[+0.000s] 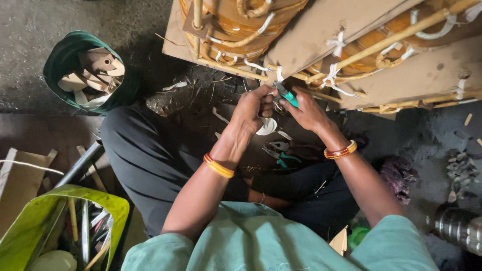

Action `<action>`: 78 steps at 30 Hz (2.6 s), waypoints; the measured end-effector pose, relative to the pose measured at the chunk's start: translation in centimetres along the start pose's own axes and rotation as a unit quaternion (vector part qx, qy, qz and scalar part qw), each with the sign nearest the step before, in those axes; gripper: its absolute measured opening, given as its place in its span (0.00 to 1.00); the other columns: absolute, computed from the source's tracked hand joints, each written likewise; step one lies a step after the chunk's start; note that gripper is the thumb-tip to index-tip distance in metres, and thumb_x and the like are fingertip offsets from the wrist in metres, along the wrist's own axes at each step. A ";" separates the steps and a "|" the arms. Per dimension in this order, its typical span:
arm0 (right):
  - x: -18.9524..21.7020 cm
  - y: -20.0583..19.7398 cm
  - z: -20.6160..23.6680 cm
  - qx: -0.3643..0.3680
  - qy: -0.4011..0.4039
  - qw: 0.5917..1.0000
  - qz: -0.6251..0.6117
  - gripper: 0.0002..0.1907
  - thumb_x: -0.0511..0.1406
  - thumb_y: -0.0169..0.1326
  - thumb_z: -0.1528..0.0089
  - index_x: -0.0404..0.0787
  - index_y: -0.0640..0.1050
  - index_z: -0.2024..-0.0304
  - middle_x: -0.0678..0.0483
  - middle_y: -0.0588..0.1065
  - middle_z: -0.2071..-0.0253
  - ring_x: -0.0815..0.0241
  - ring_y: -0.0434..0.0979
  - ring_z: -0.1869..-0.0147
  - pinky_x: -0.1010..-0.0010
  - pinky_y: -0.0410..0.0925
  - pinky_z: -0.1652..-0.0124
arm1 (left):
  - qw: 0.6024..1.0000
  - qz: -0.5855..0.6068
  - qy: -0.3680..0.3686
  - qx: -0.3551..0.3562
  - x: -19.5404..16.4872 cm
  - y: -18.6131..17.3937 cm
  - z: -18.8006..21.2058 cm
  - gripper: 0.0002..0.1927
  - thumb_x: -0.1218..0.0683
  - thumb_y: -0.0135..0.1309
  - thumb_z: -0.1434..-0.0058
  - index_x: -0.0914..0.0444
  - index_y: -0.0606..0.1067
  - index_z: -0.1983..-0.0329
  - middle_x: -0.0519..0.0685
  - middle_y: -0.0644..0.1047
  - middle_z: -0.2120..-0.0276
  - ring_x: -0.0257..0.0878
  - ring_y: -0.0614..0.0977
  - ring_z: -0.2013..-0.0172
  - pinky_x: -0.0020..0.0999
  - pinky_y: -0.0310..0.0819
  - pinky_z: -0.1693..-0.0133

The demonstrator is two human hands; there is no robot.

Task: The person ties white straps around wooden dowels on a stacked wooden structure. They use pliers to cut excess strap and secure the knots, repeating the process on multiple dowels.

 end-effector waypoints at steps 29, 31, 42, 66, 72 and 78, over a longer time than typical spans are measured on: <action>3.3 4.6 0.3 -0.358 0.192 0.599 -0.691 0.10 0.34 0.51 0.37 0.34 0.79 0.58 0.51 0.78 0.66 0.60 0.76 0.65 0.70 0.71 0.66 | 0.173 -0.939 0.298 -0.006 -0.4 7.7 3.8 0.04 0.57 0.57 0.46 0.53 0.80 0.73 0.46 0.81 0.74 0.43 0.85 0.70 0.43 0.75 0.59; 3.5 3.6 -1.7 -0.349 0.120 0.530 -0.764 0.12 0.38 0.47 0.34 0.37 0.76 0.56 0.53 0.77 0.61 0.61 0.77 0.58 0.69 0.74 0.59 | 0.134 -0.896 0.424 0.007 1.5 11.4 2.6 0.06 0.55 0.58 0.43 0.59 0.81 0.63 0.47 0.81 0.75 0.39 0.84 0.77 0.34 0.73 0.79; 5.6 2.3 -2.7 -0.230 -0.010 0.771 -0.594 0.11 0.39 0.48 0.25 0.38 0.73 0.56 0.54 0.70 0.60 0.62 0.69 0.58 0.68 0.67 0.61 | -0.015 -0.969 0.240 -0.047 2.7 13.0 -2.1 0.04 0.56 0.58 0.43 0.58 0.82 0.67 0.45 0.80 0.75 0.42 0.81 0.79 0.44 0.68 0.87; 9.7 8.4 -6.3 -0.289 0.178 0.301 -0.891 0.19 0.39 0.40 0.34 0.37 0.75 0.48 0.49 0.78 0.56 0.57 0.78 0.52 0.65 0.73 0.52 | 0.152 -0.919 0.363 0.009 -5.9 9.4 2.8 0.04 0.55 0.58 0.42 0.59 0.81 0.70 0.51 0.82 0.72 0.42 0.85 0.69 0.39 0.77 0.71; 9.9 8.4 -6.3 -0.272 0.190 0.352 -0.875 0.18 0.37 0.43 0.33 0.40 0.75 0.44 0.54 0.76 0.61 0.64 0.72 0.61 0.71 0.67 0.61 | 0.207 -0.940 0.270 0.013 -6.1 8.8 1.6 0.11 0.51 0.57 0.40 0.61 0.81 0.73 0.52 0.81 0.73 0.42 0.84 0.71 0.39 0.75 0.72; 8.9 8.4 -0.6 -0.289 0.223 0.559 -0.744 0.18 0.35 0.46 0.33 0.42 0.74 0.41 0.60 0.74 0.66 0.70 0.66 0.69 0.76 0.60 0.70 | 0.195 -0.904 0.380 -0.013 -5.1 7.9 3.2 0.08 0.56 0.58 0.35 0.67 0.80 0.59 0.53 0.78 0.65 0.42 0.81 0.73 0.37 0.75 0.75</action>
Point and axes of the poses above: each hand's wrist, its own z-axis away from the middle knuckle, its own y-axis out of the palm, x = y × z, the point moved 5 cm from there along -z, towards the middle knuckle
